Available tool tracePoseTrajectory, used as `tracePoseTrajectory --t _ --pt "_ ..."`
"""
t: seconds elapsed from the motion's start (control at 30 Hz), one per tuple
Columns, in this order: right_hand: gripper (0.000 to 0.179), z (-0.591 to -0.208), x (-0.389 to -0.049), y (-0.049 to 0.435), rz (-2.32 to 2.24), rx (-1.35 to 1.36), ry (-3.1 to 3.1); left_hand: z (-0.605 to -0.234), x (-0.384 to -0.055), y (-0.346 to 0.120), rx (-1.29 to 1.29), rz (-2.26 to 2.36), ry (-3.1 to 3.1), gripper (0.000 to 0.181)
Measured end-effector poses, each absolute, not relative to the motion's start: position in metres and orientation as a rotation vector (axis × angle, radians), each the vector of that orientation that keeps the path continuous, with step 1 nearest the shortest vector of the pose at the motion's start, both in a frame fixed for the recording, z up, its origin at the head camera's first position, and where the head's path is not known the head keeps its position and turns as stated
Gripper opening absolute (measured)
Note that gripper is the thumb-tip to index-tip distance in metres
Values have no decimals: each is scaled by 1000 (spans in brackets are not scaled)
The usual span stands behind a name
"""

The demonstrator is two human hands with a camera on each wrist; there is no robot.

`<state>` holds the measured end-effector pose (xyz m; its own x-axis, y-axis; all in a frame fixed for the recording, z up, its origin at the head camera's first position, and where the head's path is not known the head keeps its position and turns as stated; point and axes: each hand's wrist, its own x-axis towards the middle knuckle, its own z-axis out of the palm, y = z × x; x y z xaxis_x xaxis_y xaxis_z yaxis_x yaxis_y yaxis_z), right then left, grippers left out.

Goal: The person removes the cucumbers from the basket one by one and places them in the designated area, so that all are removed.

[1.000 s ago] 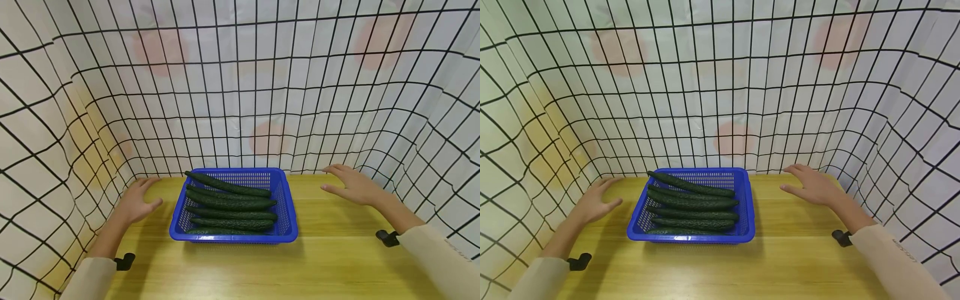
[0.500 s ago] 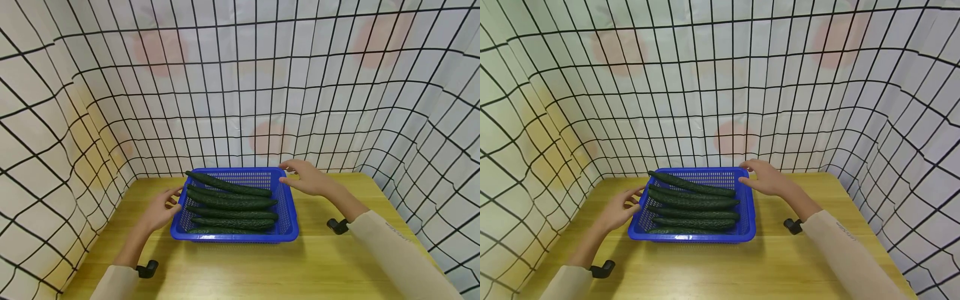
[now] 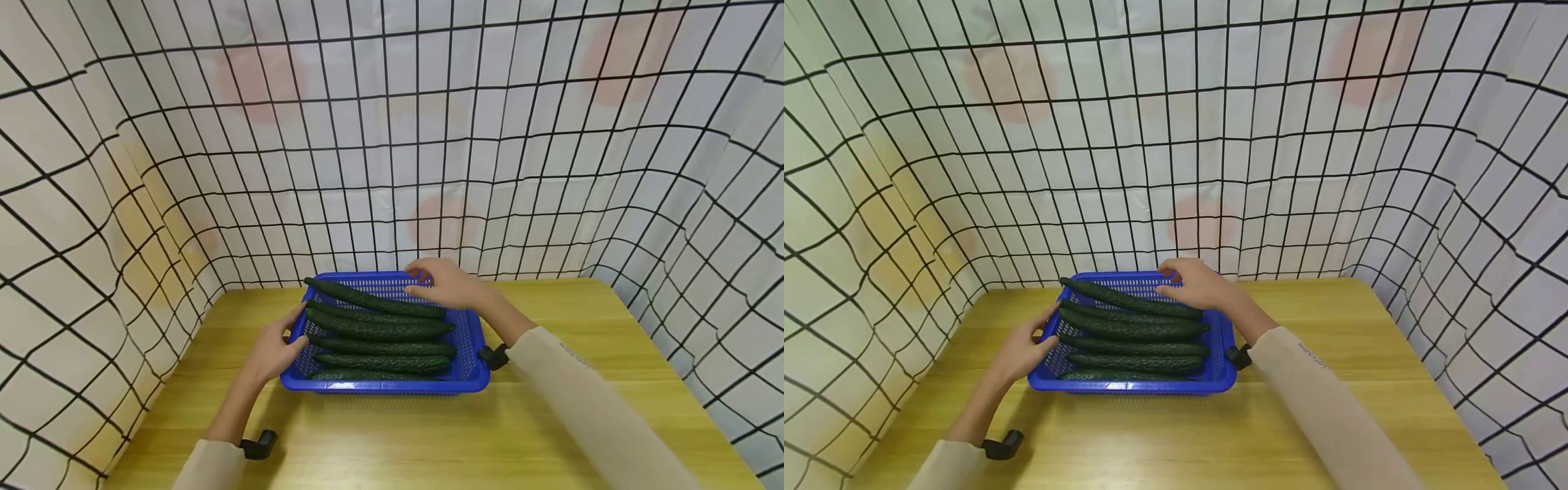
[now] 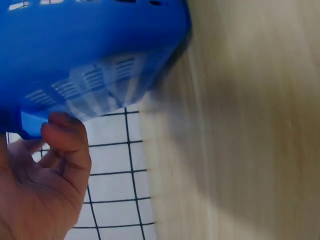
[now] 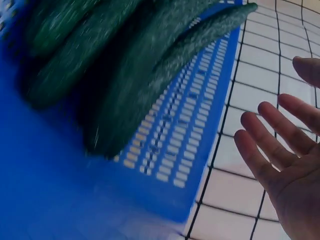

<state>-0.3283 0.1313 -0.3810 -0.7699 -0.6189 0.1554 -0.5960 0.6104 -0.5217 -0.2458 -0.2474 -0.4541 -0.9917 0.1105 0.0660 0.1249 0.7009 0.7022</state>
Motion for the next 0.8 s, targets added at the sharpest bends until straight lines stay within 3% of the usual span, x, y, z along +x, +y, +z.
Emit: tracePoseTrajectory --t 0.3,0.8 --pt "53 -395 -340 91 -826 -1027 2709 -454 -242 -237 -52 -1341 -2848 68" --pt "58 -432 -347 72 -685 -946 2696 -458 -241 -233 76 -1648 -2684 65"
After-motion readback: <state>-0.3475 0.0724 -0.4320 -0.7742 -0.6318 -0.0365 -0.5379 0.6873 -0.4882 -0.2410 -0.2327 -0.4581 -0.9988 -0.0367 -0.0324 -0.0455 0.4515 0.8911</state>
